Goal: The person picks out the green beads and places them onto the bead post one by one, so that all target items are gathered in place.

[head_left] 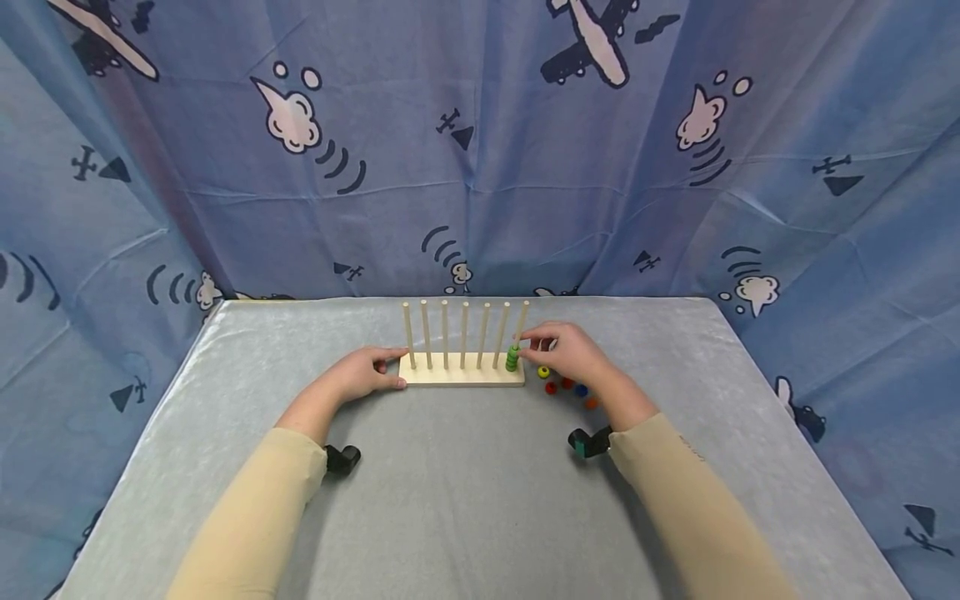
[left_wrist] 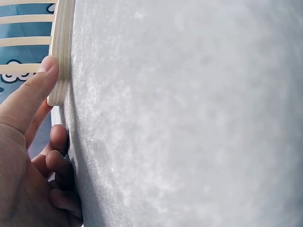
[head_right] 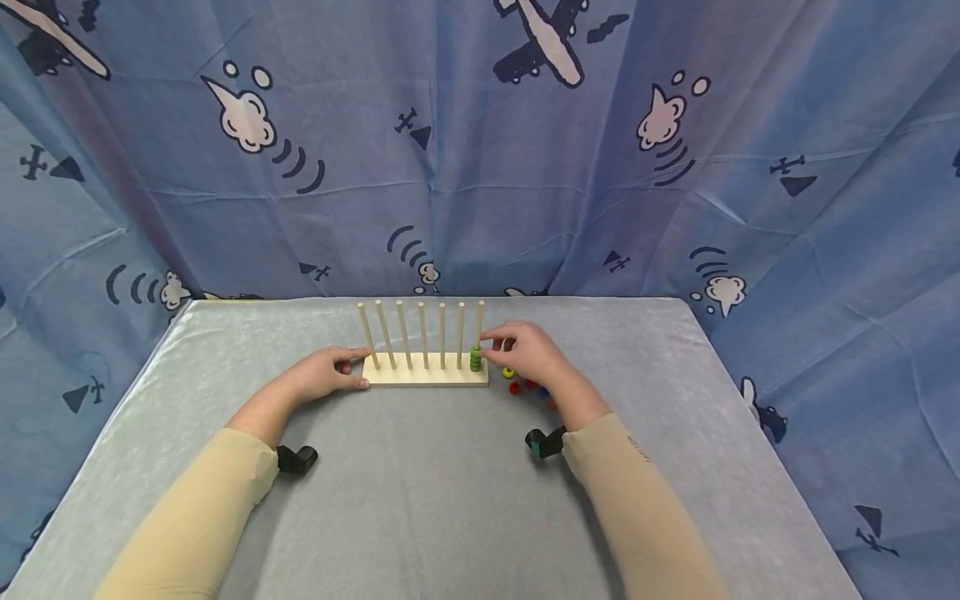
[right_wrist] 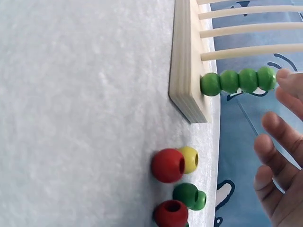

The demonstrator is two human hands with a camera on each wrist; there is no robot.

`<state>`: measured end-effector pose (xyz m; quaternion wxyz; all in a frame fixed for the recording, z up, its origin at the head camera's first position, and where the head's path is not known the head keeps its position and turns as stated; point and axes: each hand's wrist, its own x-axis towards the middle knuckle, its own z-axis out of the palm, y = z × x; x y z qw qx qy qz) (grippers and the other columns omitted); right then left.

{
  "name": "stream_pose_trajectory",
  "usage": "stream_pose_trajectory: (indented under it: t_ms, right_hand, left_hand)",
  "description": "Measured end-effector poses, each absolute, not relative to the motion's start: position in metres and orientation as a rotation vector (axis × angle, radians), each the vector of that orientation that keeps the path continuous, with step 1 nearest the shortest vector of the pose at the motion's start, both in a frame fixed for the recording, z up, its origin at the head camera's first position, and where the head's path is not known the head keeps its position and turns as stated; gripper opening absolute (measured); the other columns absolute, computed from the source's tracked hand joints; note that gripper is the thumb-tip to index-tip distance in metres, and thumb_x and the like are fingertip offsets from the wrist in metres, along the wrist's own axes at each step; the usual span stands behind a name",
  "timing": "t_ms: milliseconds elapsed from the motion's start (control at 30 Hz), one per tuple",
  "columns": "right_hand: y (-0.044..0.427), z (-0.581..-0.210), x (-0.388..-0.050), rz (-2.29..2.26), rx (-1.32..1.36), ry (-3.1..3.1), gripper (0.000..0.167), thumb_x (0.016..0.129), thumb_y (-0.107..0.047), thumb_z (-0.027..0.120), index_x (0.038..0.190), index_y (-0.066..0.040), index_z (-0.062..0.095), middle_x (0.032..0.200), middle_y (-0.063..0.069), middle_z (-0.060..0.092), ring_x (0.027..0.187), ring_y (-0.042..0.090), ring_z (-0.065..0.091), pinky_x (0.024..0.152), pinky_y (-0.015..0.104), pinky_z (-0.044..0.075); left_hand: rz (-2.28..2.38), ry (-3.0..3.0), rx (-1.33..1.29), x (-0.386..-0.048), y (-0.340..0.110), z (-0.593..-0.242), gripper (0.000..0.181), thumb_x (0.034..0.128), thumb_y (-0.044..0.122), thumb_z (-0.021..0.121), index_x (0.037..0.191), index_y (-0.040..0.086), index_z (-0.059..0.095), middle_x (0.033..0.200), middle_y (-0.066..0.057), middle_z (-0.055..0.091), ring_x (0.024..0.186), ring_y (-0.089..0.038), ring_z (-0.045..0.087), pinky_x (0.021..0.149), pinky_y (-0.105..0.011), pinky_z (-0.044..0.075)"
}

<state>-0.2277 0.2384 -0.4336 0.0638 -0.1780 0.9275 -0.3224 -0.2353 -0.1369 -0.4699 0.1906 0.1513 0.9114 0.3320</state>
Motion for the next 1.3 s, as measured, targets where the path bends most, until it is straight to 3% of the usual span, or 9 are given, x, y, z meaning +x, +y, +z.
stream_pose_trajectory:
  t_ms: [233, 800, 1300]
  right_hand:
    - [0.249, -0.428, -0.227, -0.952, -0.472, 2.808, 0.032, 0.093, -0.032, 0.071, 0.122, -0.018, 0.074, 0.095, -0.002, 0.065, 0.087, 0.018, 0.058, 0.073, 0.037, 0.049]
    - [0.317, -0.436, -0.223, -0.900, -0.297, 2.836, 0.035, 0.093, -0.030, 0.072, 0.123, -0.012, 0.072, 0.100, 0.004, 0.065, 0.093, 0.023, 0.057, 0.072, 0.036, 0.046]
    - [0.333, -0.464, -0.233, -0.800, -0.275, 2.753, 0.038, 0.093, -0.024, 0.071, 0.127, -0.007, 0.069, 0.103, 0.008, 0.065, 0.092, 0.024, 0.055, 0.073, 0.036, 0.045]
  left_hand:
    - [0.940, 2.549, 0.404, -0.235, -0.136, -0.469, 0.066, 0.0859, 0.034, 0.079, 0.145, 0.021, 0.054, 0.084, -0.003, 0.048, 0.076, -0.018, 0.043, 0.072, -0.036, 0.034]
    - [0.955, 2.544, 0.417, -0.235, -0.137, -0.468, 0.066, 0.0856, 0.033, 0.079, 0.145, 0.019, 0.054, 0.083, -0.003, 0.047, 0.077, -0.018, 0.043, 0.072, -0.036, 0.034]
    - [0.963, 2.540, 0.408, -0.235, -0.137, -0.466, 0.067, 0.0856, 0.034, 0.079, 0.145, 0.019, 0.054, 0.084, -0.004, 0.047, 0.077, -0.018, 0.042, 0.073, -0.036, 0.034]
